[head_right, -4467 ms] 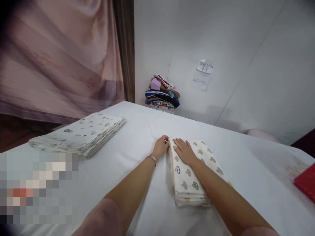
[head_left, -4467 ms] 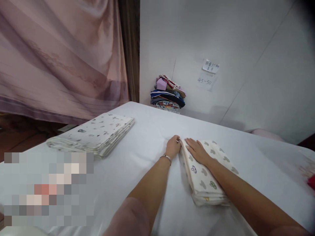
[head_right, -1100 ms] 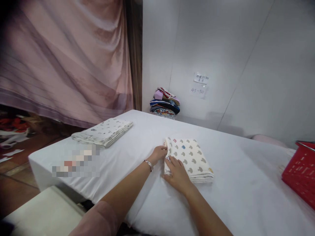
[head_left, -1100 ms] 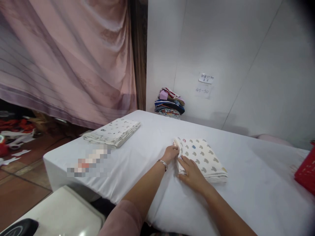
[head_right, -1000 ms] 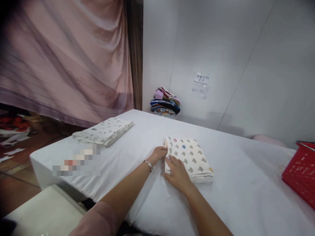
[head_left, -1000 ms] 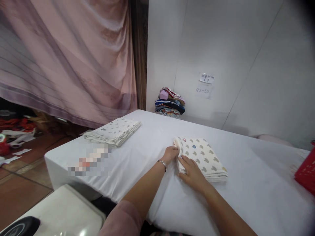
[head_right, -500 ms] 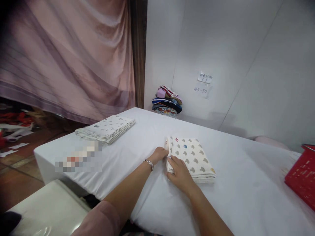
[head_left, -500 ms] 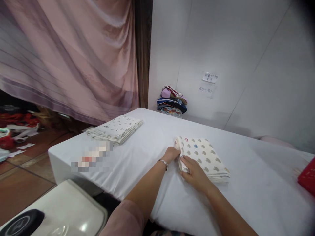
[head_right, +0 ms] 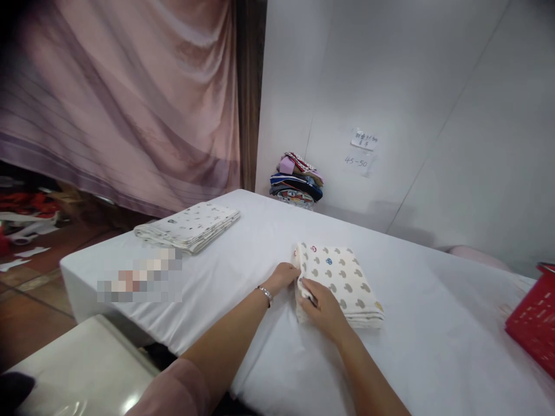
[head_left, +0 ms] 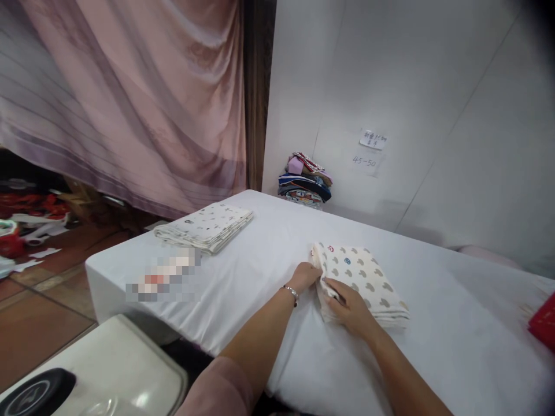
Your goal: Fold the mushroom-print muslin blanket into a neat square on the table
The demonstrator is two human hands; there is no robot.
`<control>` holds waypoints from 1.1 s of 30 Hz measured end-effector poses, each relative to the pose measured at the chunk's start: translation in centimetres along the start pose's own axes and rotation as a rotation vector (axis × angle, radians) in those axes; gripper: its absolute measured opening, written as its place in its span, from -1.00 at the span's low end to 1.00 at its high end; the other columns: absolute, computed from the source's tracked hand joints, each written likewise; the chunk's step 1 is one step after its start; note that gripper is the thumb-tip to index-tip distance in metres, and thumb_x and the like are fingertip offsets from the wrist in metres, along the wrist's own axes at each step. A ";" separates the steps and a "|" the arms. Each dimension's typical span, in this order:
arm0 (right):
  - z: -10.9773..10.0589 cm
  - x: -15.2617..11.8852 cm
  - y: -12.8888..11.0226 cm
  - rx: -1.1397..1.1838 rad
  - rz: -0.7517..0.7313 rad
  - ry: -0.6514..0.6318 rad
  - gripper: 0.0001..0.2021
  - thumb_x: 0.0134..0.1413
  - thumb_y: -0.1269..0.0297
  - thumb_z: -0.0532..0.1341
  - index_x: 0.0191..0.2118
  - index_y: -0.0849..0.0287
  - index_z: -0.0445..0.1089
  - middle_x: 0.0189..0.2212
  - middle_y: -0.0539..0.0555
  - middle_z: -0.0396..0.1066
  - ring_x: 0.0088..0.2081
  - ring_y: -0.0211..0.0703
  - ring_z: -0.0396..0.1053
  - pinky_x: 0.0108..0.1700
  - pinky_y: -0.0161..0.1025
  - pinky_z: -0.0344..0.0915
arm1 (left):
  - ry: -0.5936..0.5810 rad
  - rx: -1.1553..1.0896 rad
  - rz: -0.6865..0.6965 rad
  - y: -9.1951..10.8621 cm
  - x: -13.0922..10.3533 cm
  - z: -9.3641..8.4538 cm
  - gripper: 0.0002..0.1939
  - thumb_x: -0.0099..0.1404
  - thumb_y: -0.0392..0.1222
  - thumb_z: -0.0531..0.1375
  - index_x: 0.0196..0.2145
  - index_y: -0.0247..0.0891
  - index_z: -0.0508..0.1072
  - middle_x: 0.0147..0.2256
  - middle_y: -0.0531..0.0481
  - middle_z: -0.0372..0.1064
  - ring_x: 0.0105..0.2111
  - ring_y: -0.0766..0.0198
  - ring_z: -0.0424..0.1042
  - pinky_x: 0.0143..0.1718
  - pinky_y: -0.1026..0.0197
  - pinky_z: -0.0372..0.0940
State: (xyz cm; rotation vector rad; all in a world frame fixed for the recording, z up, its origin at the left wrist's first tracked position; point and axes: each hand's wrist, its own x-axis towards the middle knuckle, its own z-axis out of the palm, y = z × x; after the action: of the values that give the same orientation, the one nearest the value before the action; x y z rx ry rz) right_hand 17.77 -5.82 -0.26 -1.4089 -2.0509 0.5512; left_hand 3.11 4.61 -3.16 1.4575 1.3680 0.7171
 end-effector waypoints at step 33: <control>1.1 0.4 1.7 -0.069 -0.031 0.039 -0.57 0.12 0.02 0.08 0.05 0.09 0.35 0.10 0.10 0.26 0.12 0.03 0.17 0.14 0.02 0.12 | 0.031 0.284 -0.141 0.7 10.0 -0.7 -0.70 0.30 -0.08 0.10 -0.09 -0.32 0.35 -0.14 -0.08 0.34 -0.22 0.26 0.38 -0.21 0.11 0.34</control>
State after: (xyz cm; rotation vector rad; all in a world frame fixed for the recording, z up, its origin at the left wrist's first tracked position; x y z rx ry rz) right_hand 18.11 -4.86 -2.04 -1.4140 -2.0749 0.4413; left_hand 4.68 14.47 -4.22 1.5537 1.6296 0.4713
